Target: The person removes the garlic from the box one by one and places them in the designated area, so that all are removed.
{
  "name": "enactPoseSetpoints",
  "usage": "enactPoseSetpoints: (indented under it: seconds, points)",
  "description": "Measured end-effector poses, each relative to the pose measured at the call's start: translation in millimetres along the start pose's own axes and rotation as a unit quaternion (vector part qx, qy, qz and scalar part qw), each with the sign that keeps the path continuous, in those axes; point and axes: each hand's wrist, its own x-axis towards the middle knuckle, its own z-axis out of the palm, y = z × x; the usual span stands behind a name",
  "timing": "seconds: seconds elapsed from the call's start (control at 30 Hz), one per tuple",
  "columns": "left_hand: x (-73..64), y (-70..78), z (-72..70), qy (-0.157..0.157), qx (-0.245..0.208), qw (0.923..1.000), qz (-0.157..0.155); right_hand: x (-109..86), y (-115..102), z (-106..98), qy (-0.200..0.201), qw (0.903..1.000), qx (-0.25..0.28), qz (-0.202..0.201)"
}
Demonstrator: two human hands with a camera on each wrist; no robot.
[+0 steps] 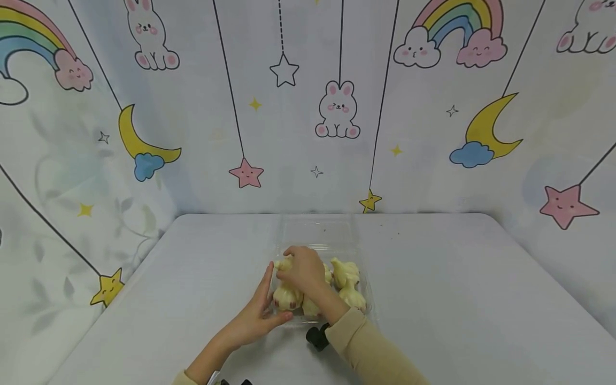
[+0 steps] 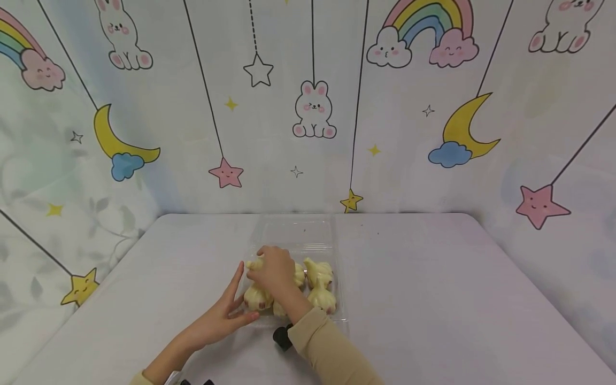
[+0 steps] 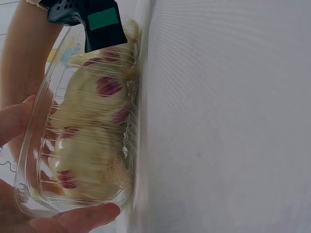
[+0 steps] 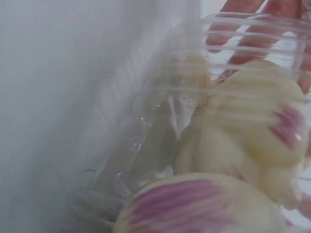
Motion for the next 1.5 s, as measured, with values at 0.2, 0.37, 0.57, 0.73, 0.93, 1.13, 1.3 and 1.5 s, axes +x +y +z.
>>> enactPoseSetpoints:
  seconds: [0.2,0.37,0.57,0.73,0.93,1.13,1.3,1.5]
  points:
    - [2.4,-1.1,0.1,-0.002,-0.001,1.0000,-0.008,0.6,2,-2,0.027,0.9970,0.064,-0.032]
    - [3.4,-0.5,-0.4,-0.003,0.004,0.9999,-0.011,-0.5,1,-4,0.036,0.9917,0.118,-0.035]
    - [3.9,-1.1,-0.4,-0.003,0.008,1.0000,-0.005,-1.5,1,-9,0.050,0.9855,0.157,-0.040]
    - [4.4,-3.3,-0.8,-0.009,0.009,0.9999,-0.004,-3.6,-2,-16,0.045,0.9810,0.179,-0.058]
    - [4.7,-3.9,-1.4,-0.005,0.007,0.9999,-0.007,-8.2,-6,-26,0.056,0.9769,0.190,-0.081]
    - [3.5,-1.2,-2.5,0.000,-0.005,0.9997,-0.025,-13.2,-9,-33,0.055,0.9739,0.209,-0.069]
    - [3.2,-0.7,-2.7,-0.001,-0.008,0.9997,-0.025,-18.8,-7,-41,0.063,0.9710,0.218,-0.075]
    - [1.2,-2.0,-1.0,-0.003,-0.004,0.9996,-0.027,-28.3,1,-56,0.074,0.9671,0.227,-0.086]
